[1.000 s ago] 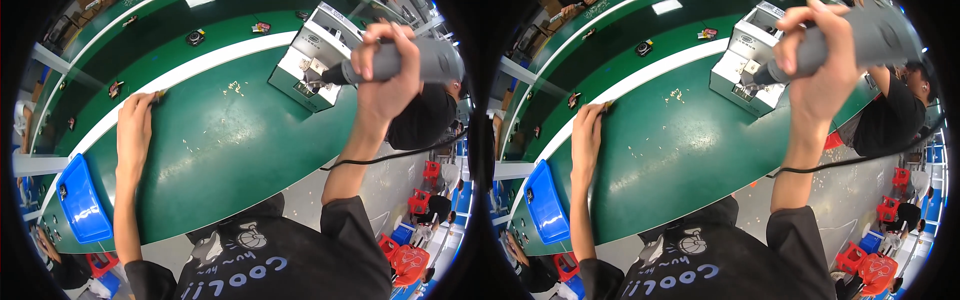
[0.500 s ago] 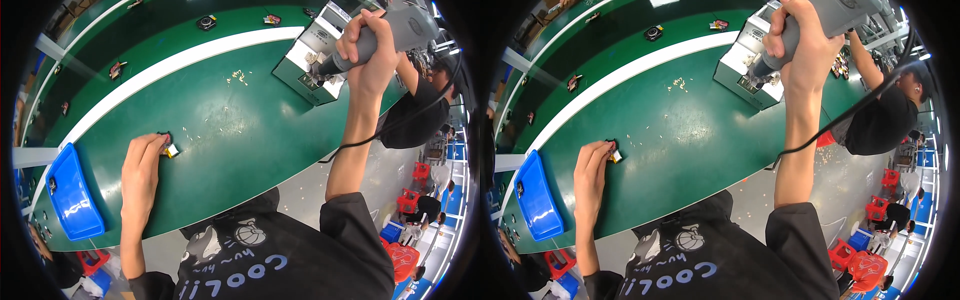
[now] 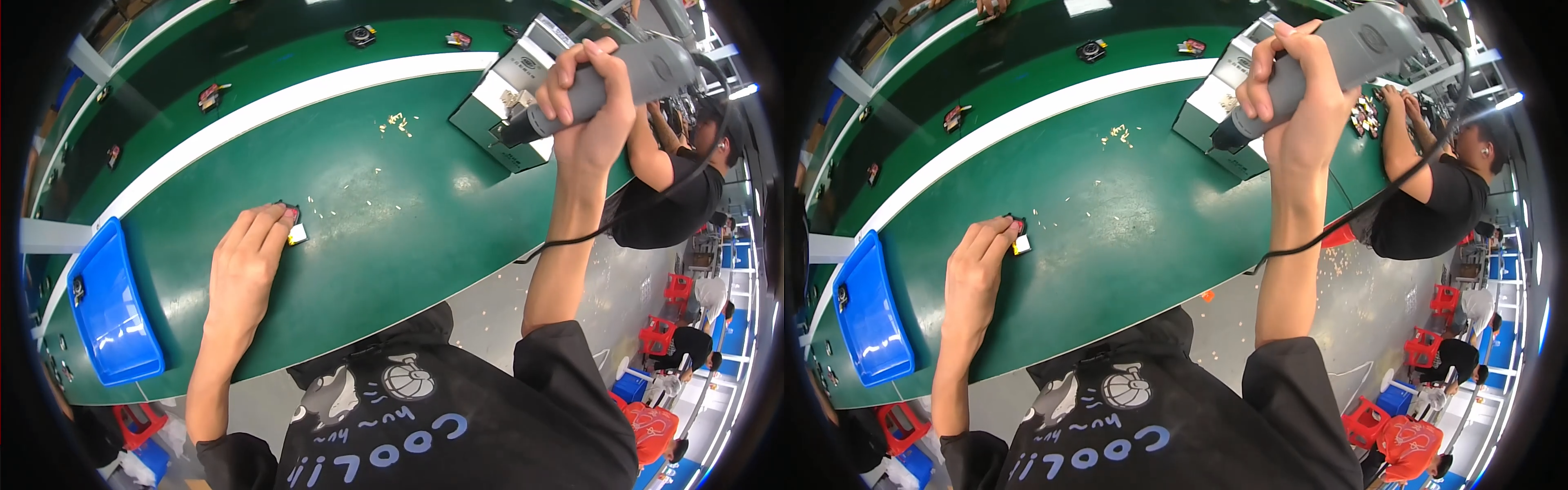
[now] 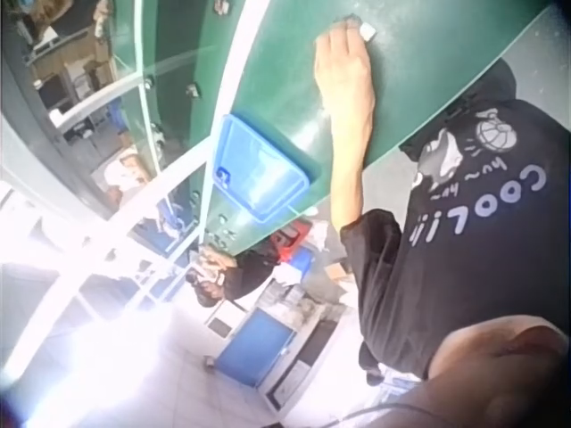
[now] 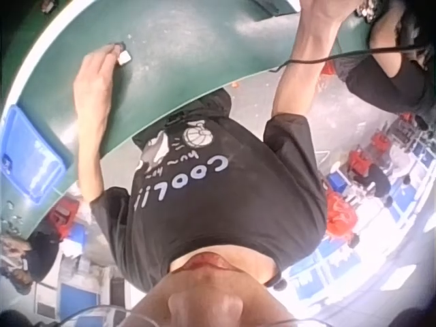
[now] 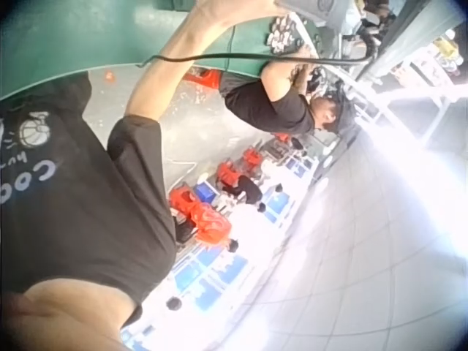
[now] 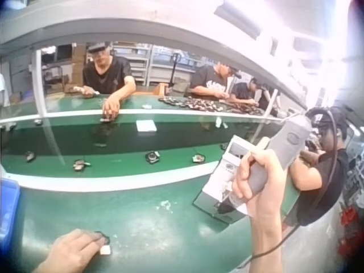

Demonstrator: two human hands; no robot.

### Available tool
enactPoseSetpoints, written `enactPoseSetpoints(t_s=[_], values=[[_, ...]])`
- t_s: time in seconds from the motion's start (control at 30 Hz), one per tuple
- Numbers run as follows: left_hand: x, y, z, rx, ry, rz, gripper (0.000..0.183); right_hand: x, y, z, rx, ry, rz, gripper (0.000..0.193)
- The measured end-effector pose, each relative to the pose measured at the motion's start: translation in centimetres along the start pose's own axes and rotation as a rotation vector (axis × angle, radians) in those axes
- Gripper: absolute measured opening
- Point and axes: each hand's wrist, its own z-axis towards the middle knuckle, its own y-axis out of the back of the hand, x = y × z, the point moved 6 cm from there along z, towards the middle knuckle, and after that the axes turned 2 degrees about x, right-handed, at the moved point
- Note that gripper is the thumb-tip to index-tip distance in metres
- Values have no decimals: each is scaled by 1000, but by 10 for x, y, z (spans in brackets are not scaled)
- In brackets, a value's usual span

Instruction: The person is assembling small electronic components on a factory production line.

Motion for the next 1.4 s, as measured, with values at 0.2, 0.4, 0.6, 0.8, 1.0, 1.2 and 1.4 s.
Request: enactPoseSetpoints(t_s=[0.2,0.4,0.6,0.8,1.0,1.2,1.4], values=[[-7,-2,-7,-34,-6,-41,28,10,-35,-23,63,51,127,23],[-27,-10,-23,-84,-110,-55,30,5,-67,-53,194,22,299,20],[-37,-17,-35,-165,-187,41,27,-12,-108,-93,338,-22,391,19],[-37,-18,-39,-155,-199,53,24,-31,-135,-110,391,-141,362,19],[-36,-18,-39,-152,-195,11,22,-41,-137,-118,450,-96,374,19],[-36,-18,-39,-150,-193,10,22,-43,-137,-120,499,-131,325,20],[-37,-19,-37,-156,-184,11,22,-45,-139,-123,502,-157,289,20]])
